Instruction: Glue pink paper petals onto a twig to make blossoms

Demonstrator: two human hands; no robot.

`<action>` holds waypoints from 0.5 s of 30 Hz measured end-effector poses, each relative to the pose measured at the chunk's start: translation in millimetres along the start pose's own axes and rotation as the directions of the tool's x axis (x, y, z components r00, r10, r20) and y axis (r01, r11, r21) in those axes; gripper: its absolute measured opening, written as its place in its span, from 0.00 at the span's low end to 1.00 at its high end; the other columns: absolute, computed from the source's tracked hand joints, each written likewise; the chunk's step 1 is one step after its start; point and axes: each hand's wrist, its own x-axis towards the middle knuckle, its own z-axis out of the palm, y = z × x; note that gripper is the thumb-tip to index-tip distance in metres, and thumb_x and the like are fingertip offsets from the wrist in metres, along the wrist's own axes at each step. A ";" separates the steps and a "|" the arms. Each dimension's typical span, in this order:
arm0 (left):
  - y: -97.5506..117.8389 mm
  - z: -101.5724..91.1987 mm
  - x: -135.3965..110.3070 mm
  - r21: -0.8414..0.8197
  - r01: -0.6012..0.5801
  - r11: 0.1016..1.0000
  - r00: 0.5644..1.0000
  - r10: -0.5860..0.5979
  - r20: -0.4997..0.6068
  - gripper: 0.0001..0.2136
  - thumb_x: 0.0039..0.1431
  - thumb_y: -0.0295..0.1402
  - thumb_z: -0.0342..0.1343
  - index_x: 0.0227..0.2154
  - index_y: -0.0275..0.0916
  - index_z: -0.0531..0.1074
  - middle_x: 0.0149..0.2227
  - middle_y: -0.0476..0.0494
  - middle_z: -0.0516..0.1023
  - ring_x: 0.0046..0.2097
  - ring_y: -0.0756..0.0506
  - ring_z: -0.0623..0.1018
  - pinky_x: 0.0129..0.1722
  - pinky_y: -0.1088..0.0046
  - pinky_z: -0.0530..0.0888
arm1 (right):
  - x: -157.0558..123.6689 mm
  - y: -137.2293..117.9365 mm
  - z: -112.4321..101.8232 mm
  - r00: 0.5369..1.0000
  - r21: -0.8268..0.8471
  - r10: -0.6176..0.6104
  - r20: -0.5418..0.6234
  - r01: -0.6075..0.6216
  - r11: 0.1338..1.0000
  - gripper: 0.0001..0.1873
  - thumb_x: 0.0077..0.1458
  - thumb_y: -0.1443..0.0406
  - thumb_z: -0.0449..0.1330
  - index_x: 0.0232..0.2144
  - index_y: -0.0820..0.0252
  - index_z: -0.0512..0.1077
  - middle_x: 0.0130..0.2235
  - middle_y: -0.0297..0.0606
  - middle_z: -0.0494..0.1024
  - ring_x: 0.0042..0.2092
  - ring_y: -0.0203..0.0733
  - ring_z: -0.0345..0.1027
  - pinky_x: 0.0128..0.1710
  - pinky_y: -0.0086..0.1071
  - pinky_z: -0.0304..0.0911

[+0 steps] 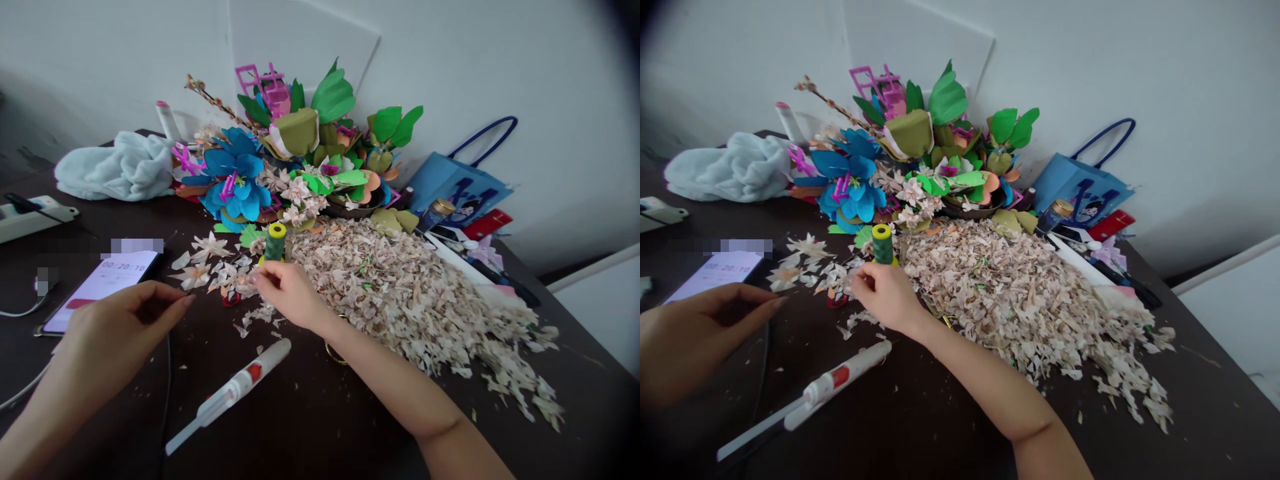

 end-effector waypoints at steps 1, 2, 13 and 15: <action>5.7 -1.3 2.0 0.029 0.021 0.999 1.000 -0.021 -0.010 0.15 0.53 0.48 0.50 0.30 0.44 0.74 0.18 0.52 0.75 0.19 0.46 0.72 0.20 0.72 0.63 | -3.1 1.3 -3.1 1.000 -0.079 -0.015 0.006 0.015 0.997 0.13 0.58 0.62 0.52 0.25 0.60 0.70 0.21 0.30 0.65 0.23 0.32 0.54 0.25 0.30 0.49; 10.4 -1.8 4.0 0.050 0.027 0.998 1.000 -0.026 -0.007 0.16 0.52 0.48 0.49 0.30 0.43 0.74 0.19 0.51 0.76 0.21 0.45 0.74 0.22 0.71 0.64 | -6.4 2.5 -5.9 1.000 -0.140 -0.027 0.012 0.029 0.990 0.12 0.58 0.63 0.52 0.26 0.60 0.70 0.21 0.31 0.67 0.23 0.32 0.55 0.26 0.30 0.50; 6.5 17.7 32.0 0.232 -0.118 0.966 0.990 0.096 0.103 0.12 0.56 0.40 0.45 0.27 0.41 0.70 0.28 0.44 0.79 0.31 0.41 0.77 0.29 0.71 0.66 | -40.2 22.0 -28.1 0.984 0.207 0.172 0.041 -0.177 0.962 0.11 0.60 0.60 0.53 0.36 0.60 0.72 0.26 0.31 0.68 0.23 0.31 0.57 0.23 0.27 0.53; 4.4 21.0 36.9 0.250 -0.140 0.958 0.985 0.110 0.130 0.11 0.56 0.40 0.46 0.27 0.40 0.70 0.28 0.43 0.79 0.31 0.41 0.77 0.29 0.71 0.65 | -45.8 26.5 -32.1 0.970 0.350 0.230 0.081 -0.244 0.904 0.13 0.62 0.59 0.51 0.36 0.60 0.72 0.26 0.30 0.67 0.20 0.28 0.55 0.21 0.26 0.51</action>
